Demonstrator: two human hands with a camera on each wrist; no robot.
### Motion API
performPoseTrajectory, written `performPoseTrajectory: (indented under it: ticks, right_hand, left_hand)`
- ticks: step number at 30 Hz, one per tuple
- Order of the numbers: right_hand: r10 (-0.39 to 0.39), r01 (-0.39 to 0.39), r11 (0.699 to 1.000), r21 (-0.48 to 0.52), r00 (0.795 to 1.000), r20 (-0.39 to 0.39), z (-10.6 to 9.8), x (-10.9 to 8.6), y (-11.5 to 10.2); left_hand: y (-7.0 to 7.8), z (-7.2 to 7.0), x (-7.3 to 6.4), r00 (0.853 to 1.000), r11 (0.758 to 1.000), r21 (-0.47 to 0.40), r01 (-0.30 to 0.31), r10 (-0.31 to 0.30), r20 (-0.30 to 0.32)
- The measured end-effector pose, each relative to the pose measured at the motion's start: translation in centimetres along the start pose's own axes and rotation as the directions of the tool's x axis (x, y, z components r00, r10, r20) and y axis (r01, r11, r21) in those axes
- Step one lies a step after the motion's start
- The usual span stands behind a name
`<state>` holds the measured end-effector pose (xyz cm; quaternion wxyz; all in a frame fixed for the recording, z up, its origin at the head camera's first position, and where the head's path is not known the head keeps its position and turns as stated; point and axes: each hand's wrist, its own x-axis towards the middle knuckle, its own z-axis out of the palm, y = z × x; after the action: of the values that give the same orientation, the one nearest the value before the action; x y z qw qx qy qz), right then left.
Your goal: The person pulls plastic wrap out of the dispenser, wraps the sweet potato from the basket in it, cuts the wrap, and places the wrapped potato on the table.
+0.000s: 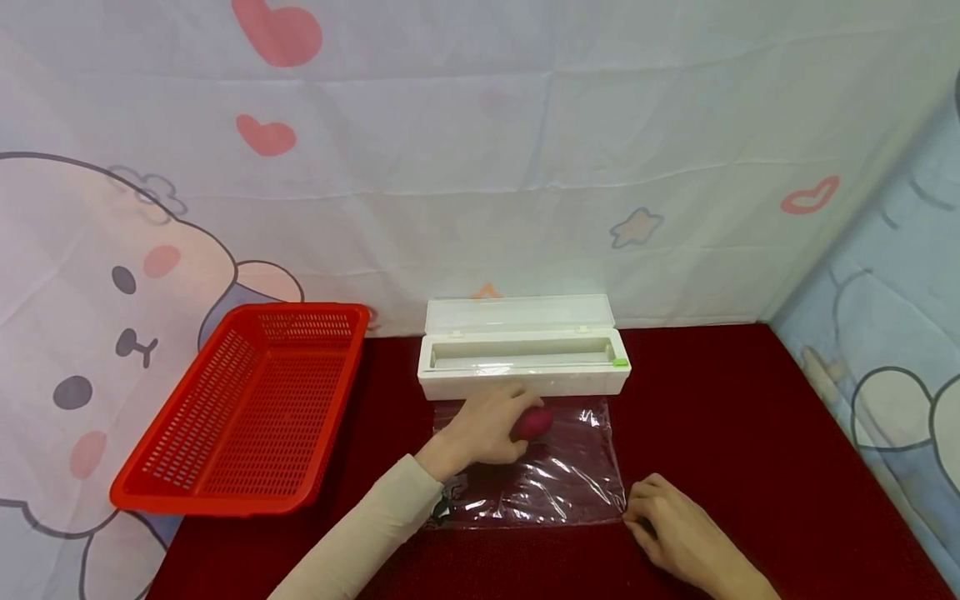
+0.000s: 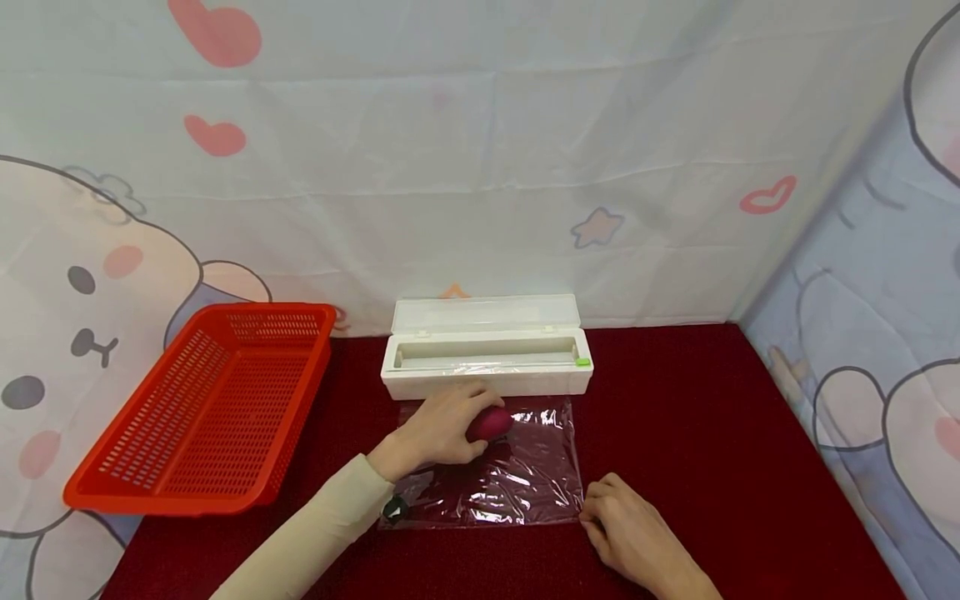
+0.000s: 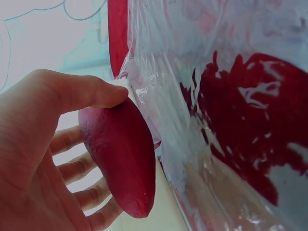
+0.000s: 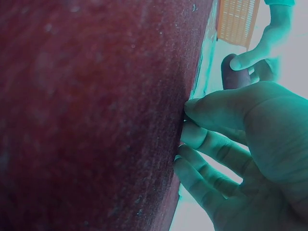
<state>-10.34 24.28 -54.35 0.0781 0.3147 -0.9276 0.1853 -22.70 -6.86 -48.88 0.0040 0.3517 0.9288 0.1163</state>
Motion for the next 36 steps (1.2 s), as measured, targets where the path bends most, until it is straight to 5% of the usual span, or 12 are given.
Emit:
performPoseTrajectory:
  ticks: [36]
  right_hand:
    - [0.014,-0.014,1.000,-0.009,1.000,0.014,0.0,0.1,0.0]
  left_hand:
    - [0.1,1.2,-0.6,0.998,0.999,0.006,0.046,-0.047,0.039]
